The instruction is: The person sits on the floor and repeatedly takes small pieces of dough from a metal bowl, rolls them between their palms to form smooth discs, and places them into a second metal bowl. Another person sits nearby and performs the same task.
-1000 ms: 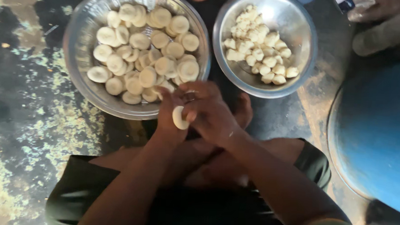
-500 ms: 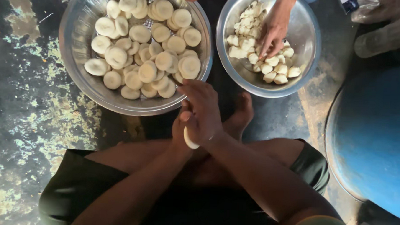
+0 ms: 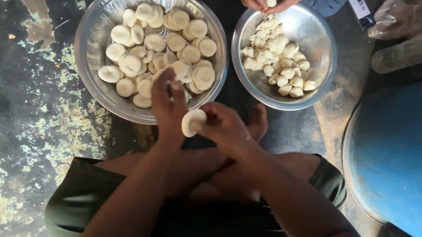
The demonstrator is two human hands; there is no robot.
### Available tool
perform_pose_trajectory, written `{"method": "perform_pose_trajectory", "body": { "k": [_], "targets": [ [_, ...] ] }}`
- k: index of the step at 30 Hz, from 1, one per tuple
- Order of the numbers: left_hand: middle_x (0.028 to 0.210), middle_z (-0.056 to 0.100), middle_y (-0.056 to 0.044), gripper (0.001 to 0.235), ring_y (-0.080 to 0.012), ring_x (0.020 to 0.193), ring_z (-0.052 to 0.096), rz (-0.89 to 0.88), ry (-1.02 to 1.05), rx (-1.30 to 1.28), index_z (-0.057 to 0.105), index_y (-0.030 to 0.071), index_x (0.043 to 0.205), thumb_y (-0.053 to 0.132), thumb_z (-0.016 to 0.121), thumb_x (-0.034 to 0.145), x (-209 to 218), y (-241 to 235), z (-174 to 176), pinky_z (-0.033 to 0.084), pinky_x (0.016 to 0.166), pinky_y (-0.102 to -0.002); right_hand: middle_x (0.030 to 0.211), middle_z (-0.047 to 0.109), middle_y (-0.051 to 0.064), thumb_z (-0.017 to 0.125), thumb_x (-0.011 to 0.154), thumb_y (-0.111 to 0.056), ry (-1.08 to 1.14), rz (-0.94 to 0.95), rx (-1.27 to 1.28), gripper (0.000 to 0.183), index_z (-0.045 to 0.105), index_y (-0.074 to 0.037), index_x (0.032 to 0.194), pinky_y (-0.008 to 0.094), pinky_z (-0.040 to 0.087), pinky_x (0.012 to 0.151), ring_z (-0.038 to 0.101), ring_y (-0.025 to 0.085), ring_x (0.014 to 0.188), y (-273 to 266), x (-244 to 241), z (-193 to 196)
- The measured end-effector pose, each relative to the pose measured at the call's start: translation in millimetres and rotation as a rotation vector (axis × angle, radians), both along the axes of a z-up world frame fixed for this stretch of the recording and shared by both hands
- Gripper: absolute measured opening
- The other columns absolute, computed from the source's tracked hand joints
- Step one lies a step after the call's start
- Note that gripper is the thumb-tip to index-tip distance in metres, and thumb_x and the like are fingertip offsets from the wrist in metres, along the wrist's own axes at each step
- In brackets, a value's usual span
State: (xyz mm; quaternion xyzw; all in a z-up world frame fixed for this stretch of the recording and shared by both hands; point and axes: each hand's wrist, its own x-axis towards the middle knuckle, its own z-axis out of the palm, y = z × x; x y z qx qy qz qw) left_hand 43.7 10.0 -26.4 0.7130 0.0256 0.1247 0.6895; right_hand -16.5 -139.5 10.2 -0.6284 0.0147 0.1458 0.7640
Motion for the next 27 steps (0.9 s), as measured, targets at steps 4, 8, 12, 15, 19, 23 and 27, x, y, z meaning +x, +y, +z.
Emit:
{"method": "perform_pose_trajectory", "body": {
  "k": [4, 8, 12, 15, 19, 23, 27],
  "targets": [
    [0.123, 0.061, -0.007, 0.031, -0.0182, 0.110, 0.066, 0.123, -0.215, 0.025, 0.055, 0.003, 0.130, 0.031, 0.053, 0.117, 18.2, 28.8, 30.4, 0.058, 0.098, -0.033, 0.102, 0.071, 0.011, 0.074, 0.093, -0.011, 0.150, 0.189, 0.055, 0.032, 0.066, 0.005, 0.119, 0.028, 0.056, 0.072, 0.067, 0.015, 0.086, -28.3, 5.6, 12.7],
    [0.119, 0.063, -0.007, 0.025, -0.0161, 0.102, 0.063, 0.141, -0.088, -0.319, 0.056, 0.003, 0.127, 0.025, 0.053, 0.116, 31.3, 51.2, 47.5, 0.055, 0.094, -0.032, 0.099, 0.073, 0.014, 0.072, 0.095, -0.014, 0.209, 0.178, 0.150, 0.032, 0.064, 0.007, 0.118, 0.029, 0.057, 0.065, 0.069, 0.018, 0.080, -14.9, 27.2, -2.2],
    [0.112, 0.062, -0.006, 0.021, -0.0151, 0.094, 0.064, 0.150, -0.056, -0.388, 0.056, 0.002, 0.124, 0.021, 0.056, 0.115, 31.6, 51.0, 51.4, 0.055, 0.089, -0.031, 0.096, 0.074, 0.008, 0.069, 0.092, -0.017, 0.300, -0.196, 0.003, 0.032, 0.066, 0.004, 0.115, 0.029, 0.064, 0.072, 0.074, 0.016, 0.082, 5.1, 44.4, -38.4],
    [0.106, 0.062, -0.004, 0.018, -0.0150, 0.087, 0.065, 0.121, -0.010, -0.449, 0.054, 0.003, 0.122, 0.014, 0.060, 0.109, 33.7, 46.4, 51.5, 0.057, 0.082, -0.032, 0.087, 0.077, 0.010, 0.067, 0.092, -0.014, 0.138, -0.145, -0.377, 0.024, 0.072, 0.002, 0.110, 0.032, 0.062, 0.068, 0.074, 0.017, 0.073, -14.0, 60.5, -58.7],
    [0.092, 0.062, -0.006, 0.022, -0.0176, 0.083, 0.071, 0.083, 0.050, -0.495, 0.054, 0.004, 0.120, 0.003, 0.062, 0.100, 31.6, 40.2, 47.8, 0.059, 0.083, -0.032, 0.090, 0.078, 0.010, 0.082, 0.086, -0.027, -0.176, -0.335, -1.149, 0.029, 0.078, -0.010, 0.109, 0.039, 0.058, 0.075, 0.075, 0.025, 0.081, -87.2, 92.8, -69.5],
    [0.105, 0.065, -0.008, 0.021, -0.0146, 0.095, 0.063, 0.142, -0.076, 0.042, 0.062, -0.003, 0.119, 0.003, 0.070, 0.100, 30.8, 30.1, 45.1, 0.054, 0.088, -0.028, 0.097, 0.077, 0.016, 0.077, 0.082, -0.024, -0.090, -0.405, -1.256, 0.041, 0.074, -0.010, 0.120, 0.041, 0.057, 0.083, 0.074, 0.031, 0.091, -145.0, 121.6, -80.2],
    [0.099, 0.068, -0.006, 0.023, -0.0109, 0.088, 0.062, 0.051, 0.101, -0.089, 0.063, -0.003, 0.120, 0.009, 0.069, 0.101, 28.3, 24.4, 36.8, 0.052, 0.081, -0.025, 0.097, 0.075, 0.019, 0.072, 0.083, -0.018, 0.032, -0.308, -1.302, 0.050, 0.067, -0.013, 0.132, 0.043, 0.054, 0.083, 0.071, 0.034, 0.091, -156.9, 127.4, -111.9]
  ]
}}
